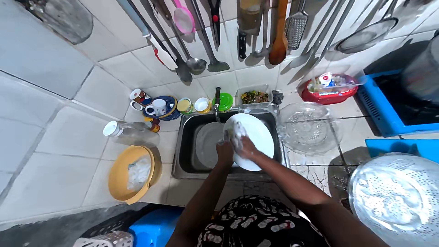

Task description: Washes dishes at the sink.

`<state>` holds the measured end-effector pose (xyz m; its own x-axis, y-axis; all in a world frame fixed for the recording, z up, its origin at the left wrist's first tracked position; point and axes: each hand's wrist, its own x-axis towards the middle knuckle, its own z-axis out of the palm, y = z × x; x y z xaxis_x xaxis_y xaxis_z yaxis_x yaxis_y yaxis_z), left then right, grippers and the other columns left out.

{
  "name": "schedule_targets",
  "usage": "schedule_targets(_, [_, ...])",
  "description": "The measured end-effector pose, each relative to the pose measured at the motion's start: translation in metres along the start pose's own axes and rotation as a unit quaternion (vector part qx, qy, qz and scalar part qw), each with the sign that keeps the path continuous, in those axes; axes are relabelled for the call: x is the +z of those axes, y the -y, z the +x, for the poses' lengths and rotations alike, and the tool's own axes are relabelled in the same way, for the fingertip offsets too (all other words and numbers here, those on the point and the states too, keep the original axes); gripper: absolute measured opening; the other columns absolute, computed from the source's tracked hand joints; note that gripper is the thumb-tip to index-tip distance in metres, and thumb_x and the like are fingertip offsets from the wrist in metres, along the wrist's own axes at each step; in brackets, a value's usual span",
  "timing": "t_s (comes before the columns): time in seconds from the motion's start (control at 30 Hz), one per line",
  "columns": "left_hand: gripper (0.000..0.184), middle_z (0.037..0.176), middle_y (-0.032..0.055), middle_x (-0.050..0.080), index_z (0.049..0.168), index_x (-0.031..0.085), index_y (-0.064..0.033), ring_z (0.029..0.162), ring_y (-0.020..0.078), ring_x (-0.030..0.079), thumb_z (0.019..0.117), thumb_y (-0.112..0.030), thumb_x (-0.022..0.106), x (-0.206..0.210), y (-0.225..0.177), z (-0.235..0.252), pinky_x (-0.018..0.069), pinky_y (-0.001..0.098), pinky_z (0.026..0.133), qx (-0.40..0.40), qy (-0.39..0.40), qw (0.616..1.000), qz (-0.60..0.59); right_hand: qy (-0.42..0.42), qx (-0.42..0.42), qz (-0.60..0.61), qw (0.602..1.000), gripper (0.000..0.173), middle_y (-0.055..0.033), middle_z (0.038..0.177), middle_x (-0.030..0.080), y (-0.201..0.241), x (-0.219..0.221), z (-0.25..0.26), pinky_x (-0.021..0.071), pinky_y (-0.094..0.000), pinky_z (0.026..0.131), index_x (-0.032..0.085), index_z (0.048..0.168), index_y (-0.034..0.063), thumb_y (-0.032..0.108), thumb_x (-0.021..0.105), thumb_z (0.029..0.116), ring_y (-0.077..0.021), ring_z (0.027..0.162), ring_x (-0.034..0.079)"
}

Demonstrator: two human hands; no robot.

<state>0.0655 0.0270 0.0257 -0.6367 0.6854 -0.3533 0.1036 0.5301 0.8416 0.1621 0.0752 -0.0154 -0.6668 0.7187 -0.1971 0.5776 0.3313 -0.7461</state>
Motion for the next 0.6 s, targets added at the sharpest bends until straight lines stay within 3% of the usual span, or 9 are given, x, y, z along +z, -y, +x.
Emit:
schedule_targets(0.1, [0.049,0.102,0.0240,0.065,0.109,0.065,0.0086,0.094,0.0286,0.063,0.1112,-0.035,0.043,-0.004,-0.004,-0.005,0.0528,0.0444,0.087,-0.018,-0.007,1.000,0.009,-0.042,0.086,-0.023,0.995,0.052,-0.0276,0.147,0.053,-0.038,-0.022,0.027,0.0311,-0.0553,0.121,0.052,0.146,-0.0018,0.031,0.051,0.1056,-0.0415,0.144,0.044])
schedule_targets(0.17, [0.054,0.109,0.0261,0.064,0.113,0.065,0.0090,0.101,0.0314,0.062,0.1115,-0.039,0.040,-0.011,-0.007,0.000,0.0515,0.0470,0.091,-0.031,-0.022,0.999,0.018,-0.027,0.153,-0.044,0.987,0.058,-0.0274,0.145,0.054,-0.064,-0.027,0.023,0.0367,-0.0589,0.117,0.052,0.147,0.0007,0.042,0.045,0.1066,-0.0423,0.140,0.048])
schedule_targets(0.23, [0.055,0.107,0.0254,0.065,0.109,0.066,0.0086,0.101,0.0313,0.062,0.1114,-0.040,0.040,-0.016,-0.012,0.005,0.0505,0.0470,0.091,-0.032,-0.042,0.998,0.031,0.003,0.136,-0.050,0.989,0.070,-0.0280,0.145,0.055,-0.079,-0.015,0.002,0.0375,-0.0594,0.116,0.050,0.148,0.0005,0.055,0.040,0.1055,-0.0428,0.139,0.049])
schedule_targets(0.3, [0.055,0.104,0.0254,0.064,0.106,0.065,0.0087,0.098,0.0317,0.061,0.1111,-0.040,0.041,-0.017,-0.019,0.009,0.0501,0.0468,0.089,-0.027,-0.052,0.998,0.026,0.044,0.079,-0.004,0.996,0.075,-0.0272,0.150,0.050,-0.069,0.000,-0.028,0.0335,-0.0535,0.121,0.045,0.151,-0.0009,0.057,0.049,0.1027,-0.0394,0.143,0.045])
schedule_targets(0.4, [0.057,0.105,0.0271,0.063,0.111,0.063,0.0076,0.099,0.0348,0.062,0.1108,-0.044,0.038,-0.013,-0.026,0.004,0.0508,0.0503,0.089,-0.028,-0.041,0.999,-0.001,0.000,-0.055,0.013,0.998,0.078,-0.0276,0.147,0.054,-0.038,0.015,-0.060,0.0375,-0.0492,0.120,0.048,0.148,-0.0063,0.041,0.073,0.0910,-0.0379,0.139,0.051])
schedule_targets(0.43, [0.055,0.107,0.0271,0.062,0.116,0.061,0.0073,0.099,0.0350,0.061,0.1113,-0.042,0.038,-0.011,-0.031,-0.003,0.0505,0.0505,0.089,-0.028,-0.029,0.999,-0.019,-0.034,-0.066,-0.013,0.997,0.069,-0.0292,0.141,0.059,-0.026,0.013,-0.063,0.0416,-0.0503,0.116,0.051,0.144,-0.0087,0.031,0.073,0.0916,-0.0401,0.133,0.056])
schedule_targets(0.5, [0.045,0.114,0.0263,0.063,0.128,0.058,0.0035,0.102,0.0351,0.061,0.1112,-0.035,0.043,-0.003,-0.045,-0.021,0.0504,0.0519,0.091,0.014,-0.003,0.997,-0.076,-0.146,-0.070,-0.011,0.987,0.051,-0.0330,0.121,0.068,-0.010,0.008,-0.067,0.0511,-0.0538,0.104,0.061,0.129,-0.0155,0.007,0.072,0.0846,-0.0446,0.115,0.067])
schedule_targets(0.53, [0.043,0.116,0.0228,0.065,0.135,0.056,-0.0019,0.103,0.0320,0.064,0.1097,-0.036,0.047,0.002,-0.051,-0.027,0.0523,0.0509,0.091,0.063,0.015,0.993,-0.104,-0.213,-0.076,0.031,0.974,0.045,-0.0322,0.112,0.071,-0.006,0.002,-0.069,0.0551,-0.0521,0.098,0.063,0.122,-0.0178,0.002,0.072,0.0818,-0.0417,0.106,0.071])
schedule_targets(0.6, [0.051,0.128,0.0152,0.066,0.149,0.050,-0.0089,0.111,0.0235,0.066,0.1039,-0.032,0.061,0.010,-0.058,-0.025,0.0549,0.0448,0.096,0.179,0.066,0.973,-0.129,-0.312,-0.045,0.179,0.932,0.040,-0.0246,0.105,0.072,0.002,-0.022,-0.070,0.0578,-0.0365,0.091,0.061,0.119,-0.0199,-0.001,0.067,0.0849,-0.0233,0.096,0.071])
